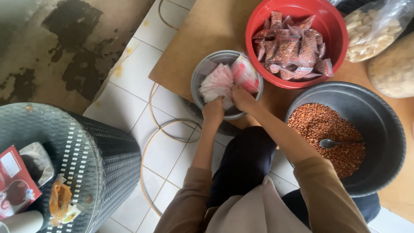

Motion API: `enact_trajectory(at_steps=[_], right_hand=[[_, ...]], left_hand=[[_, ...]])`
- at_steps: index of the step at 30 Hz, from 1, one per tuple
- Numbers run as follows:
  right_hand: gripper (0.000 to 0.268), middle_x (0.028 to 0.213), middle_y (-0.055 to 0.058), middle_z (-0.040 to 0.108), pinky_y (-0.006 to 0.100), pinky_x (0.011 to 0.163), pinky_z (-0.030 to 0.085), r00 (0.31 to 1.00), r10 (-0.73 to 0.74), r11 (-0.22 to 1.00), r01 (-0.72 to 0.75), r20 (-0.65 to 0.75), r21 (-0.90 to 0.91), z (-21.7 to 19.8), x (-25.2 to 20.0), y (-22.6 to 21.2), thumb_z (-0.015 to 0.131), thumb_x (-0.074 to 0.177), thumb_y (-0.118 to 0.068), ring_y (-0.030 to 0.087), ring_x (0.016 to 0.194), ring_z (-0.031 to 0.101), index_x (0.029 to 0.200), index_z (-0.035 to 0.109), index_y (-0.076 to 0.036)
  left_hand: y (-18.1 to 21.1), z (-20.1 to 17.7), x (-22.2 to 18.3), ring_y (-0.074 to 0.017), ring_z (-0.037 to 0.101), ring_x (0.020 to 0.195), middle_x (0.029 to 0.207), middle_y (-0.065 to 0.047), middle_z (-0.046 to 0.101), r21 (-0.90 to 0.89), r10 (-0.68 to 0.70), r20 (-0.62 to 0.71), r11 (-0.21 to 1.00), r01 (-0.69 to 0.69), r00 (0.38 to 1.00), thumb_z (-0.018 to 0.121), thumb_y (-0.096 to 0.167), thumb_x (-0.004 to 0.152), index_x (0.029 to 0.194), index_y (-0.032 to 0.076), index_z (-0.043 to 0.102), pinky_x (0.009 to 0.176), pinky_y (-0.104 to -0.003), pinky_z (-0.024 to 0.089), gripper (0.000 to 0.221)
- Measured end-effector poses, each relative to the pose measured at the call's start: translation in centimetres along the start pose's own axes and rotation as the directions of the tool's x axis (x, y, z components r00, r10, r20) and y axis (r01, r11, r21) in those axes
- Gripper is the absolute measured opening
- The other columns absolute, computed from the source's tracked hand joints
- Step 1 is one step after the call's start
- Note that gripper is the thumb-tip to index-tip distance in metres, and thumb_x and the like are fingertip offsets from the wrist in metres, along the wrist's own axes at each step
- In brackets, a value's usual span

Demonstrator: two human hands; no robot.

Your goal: Manually filling small plastic bags with peanuts from a large bowl.

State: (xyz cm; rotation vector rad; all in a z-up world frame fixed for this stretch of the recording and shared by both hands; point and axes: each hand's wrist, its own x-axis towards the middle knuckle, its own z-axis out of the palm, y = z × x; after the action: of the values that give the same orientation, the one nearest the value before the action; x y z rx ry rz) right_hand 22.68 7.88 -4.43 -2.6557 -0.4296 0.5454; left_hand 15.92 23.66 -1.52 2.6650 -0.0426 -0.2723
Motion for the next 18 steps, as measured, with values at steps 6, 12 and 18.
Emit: enact_trajectory(at_steps=[6,12,18], right_hand=[[0.026,0.113,0.025,0.069,0.056,0.095,0.055,0.989,0.148,0.982,-0.149,0.017,0.118,-0.3,0.3,-1.0,0.062,0.097,-0.015,0.045,0.117,0.066,0.119,0.06,-0.001],[0.029,0.119,0.024,0.071,0.058,0.095,0.056,0.981,0.192,0.981,-0.192,-0.028,0.024,-4.7,-3.4,-4.1,0.059,0.101,-0.02,0.045,0.115,0.068,0.125,0.059,-0.004],[0.027,0.122,0.005,0.074,0.051,0.095,0.057,0.968,0.221,0.965,-0.2,-0.117,0.167,-7.1,-7.5,-4.1,0.06,0.099,-0.024,0.033,0.115,0.069,0.124,0.05,-0.021]], left_hand=[[-0.3,0.6,0.1,-0.0278,0.075,0.1,0.11,-0.011,0.077,0.067,0.045,-0.01,0.997,-0.045,0.999,0.063,0.006,0.093,0.136,0.013,0.062,0.091,-0.044,0.054,0.044],[0.1,2.7,0.9,-0.0358,0.064,0.116,0.125,-0.011,0.066,0.056,0.074,-0.095,0.996,-0.069,0.993,0.078,0.042,0.083,0.143,0.018,0.052,0.096,-0.054,0.053,0.07],[4.3,-2.1,-2.6,-0.0408,0.054,0.123,0.134,-0.015,0.051,-0.082,0.235,-0.34,0.957,-0.278,0.911,0.086,0.044,0.075,0.141,0.014,0.053,0.098,-0.056,0.053,0.08]])
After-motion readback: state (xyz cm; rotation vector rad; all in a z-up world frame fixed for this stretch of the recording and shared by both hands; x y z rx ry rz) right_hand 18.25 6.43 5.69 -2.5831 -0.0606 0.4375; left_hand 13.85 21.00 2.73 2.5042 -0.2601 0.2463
